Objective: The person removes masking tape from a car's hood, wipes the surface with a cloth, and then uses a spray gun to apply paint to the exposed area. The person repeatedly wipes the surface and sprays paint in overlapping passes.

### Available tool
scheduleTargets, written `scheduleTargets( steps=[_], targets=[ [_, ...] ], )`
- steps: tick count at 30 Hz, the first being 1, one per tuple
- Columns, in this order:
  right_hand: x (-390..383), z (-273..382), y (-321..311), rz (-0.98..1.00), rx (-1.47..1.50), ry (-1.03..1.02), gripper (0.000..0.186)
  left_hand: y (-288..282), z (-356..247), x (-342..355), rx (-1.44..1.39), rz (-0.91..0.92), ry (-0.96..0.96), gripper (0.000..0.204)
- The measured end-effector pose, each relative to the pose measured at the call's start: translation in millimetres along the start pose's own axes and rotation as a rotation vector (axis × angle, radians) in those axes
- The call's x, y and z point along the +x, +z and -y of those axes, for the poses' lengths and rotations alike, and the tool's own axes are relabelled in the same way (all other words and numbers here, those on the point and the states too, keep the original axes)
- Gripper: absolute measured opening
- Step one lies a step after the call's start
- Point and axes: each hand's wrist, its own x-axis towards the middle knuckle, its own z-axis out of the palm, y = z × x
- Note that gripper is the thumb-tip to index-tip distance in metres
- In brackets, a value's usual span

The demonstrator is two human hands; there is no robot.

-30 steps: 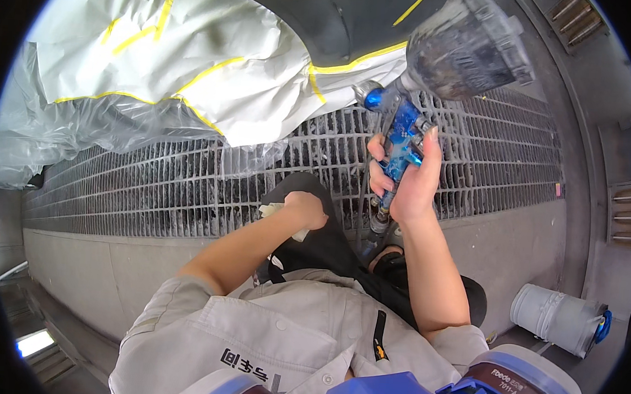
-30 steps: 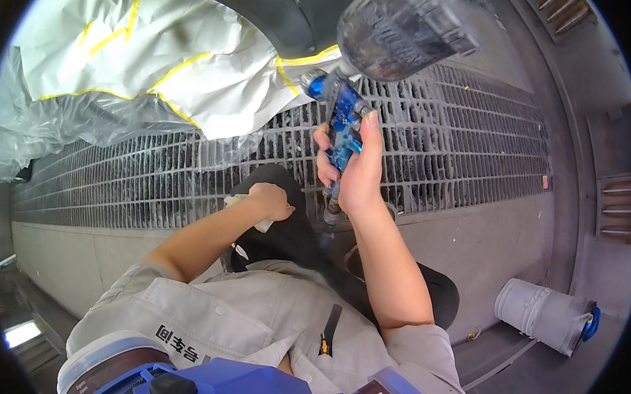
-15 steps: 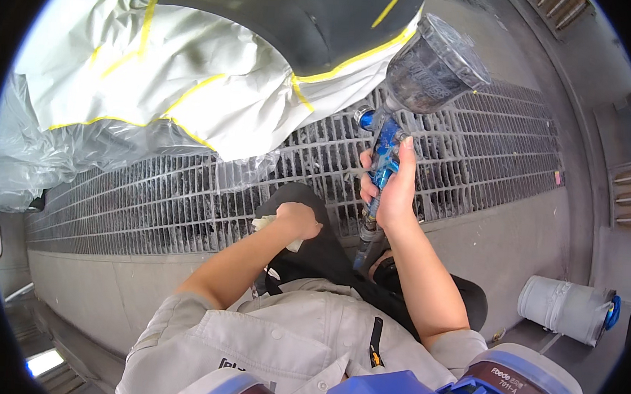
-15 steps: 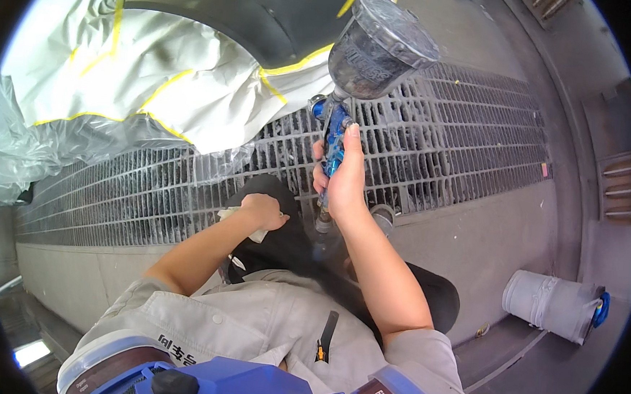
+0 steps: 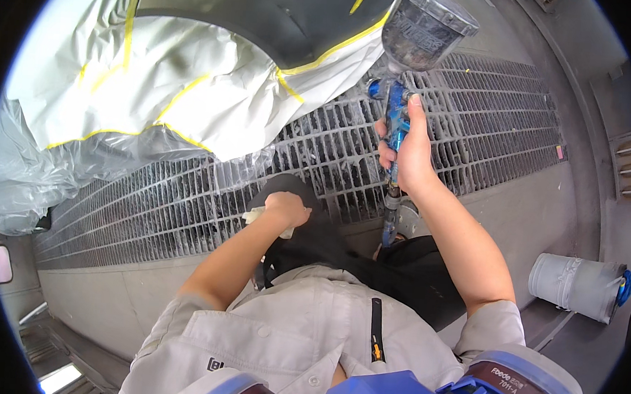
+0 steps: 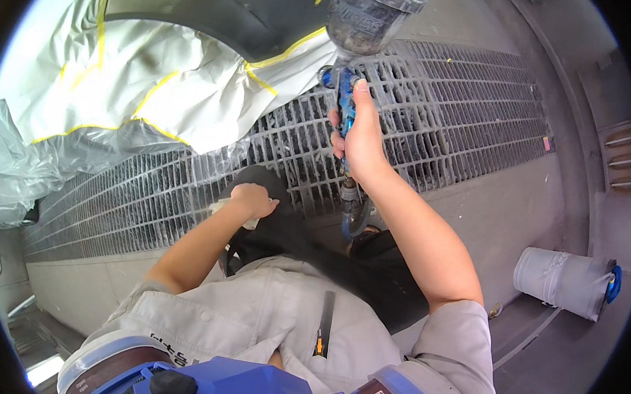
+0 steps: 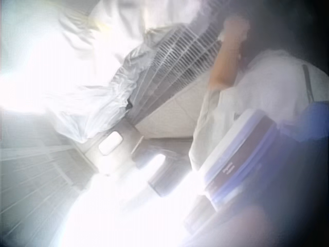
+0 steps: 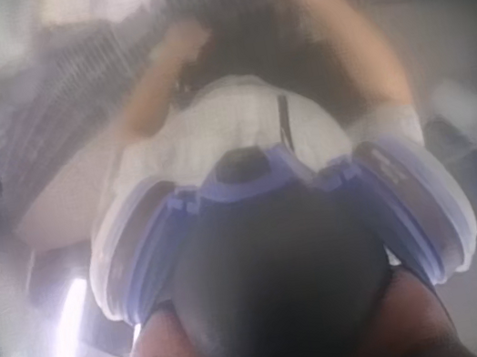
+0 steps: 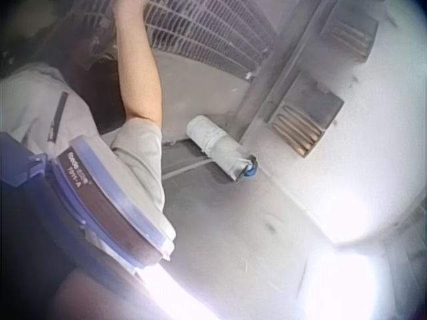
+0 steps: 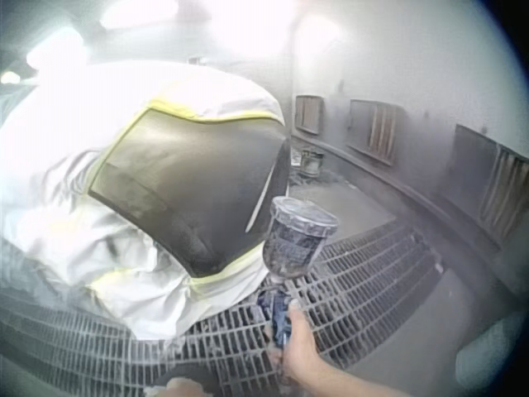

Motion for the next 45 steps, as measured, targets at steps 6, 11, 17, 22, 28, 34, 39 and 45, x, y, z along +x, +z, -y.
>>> scheduleTargets(
  steps=[6,11,17,22,28,34,39,45],
  targets=[
    [-4.6,23.3,-7.2,0.346,0.201,0.044,0.067,2.0,15.6,-8.1,-0.023,0.041,-0.062,0.07],
    [-3.3,42.9,-5.5,0.123,0.084,-0.083,0.061,0.5,21.4,-16.8,-0.004,0.073,-0.087,0.066],
    [-10.6,56.5,-5.5,0.254,0.23,-0.061,0.065,3.0,26.9,-21.5,-0.027,0.083,-0.125,0.067],
    [-7.1,69.4,-11.1,0.611,0.394,-0.073,0.073,11.0,32.3,-11.7,-0.025,0.053,-0.1,0.073],
    [-10.5,70.1,-11.8,0.27,0.314,-0.132,0.069,10.1,32.0,-9.4,-0.041,0.013,-0.085,0.069],
    [-10.0,71.3,-7.5,0.352,0.303,-0.157,0.064,-31.4,3.6,-27.3,-0.425,-0.165,0.241,0.041],
    [2.3,67.2,-6.9,0.728,0.543,-0.067,0.065,-79.6,-32.5,-38.3,-1.14,-0.279,0.599,0.027],
    [11.1,42.5,-1.6,0.308,0.374,0.07,0.064,-97.0,-69.1,-54.9,-1.642,-0.23,0.638,0.037]
  ],
)
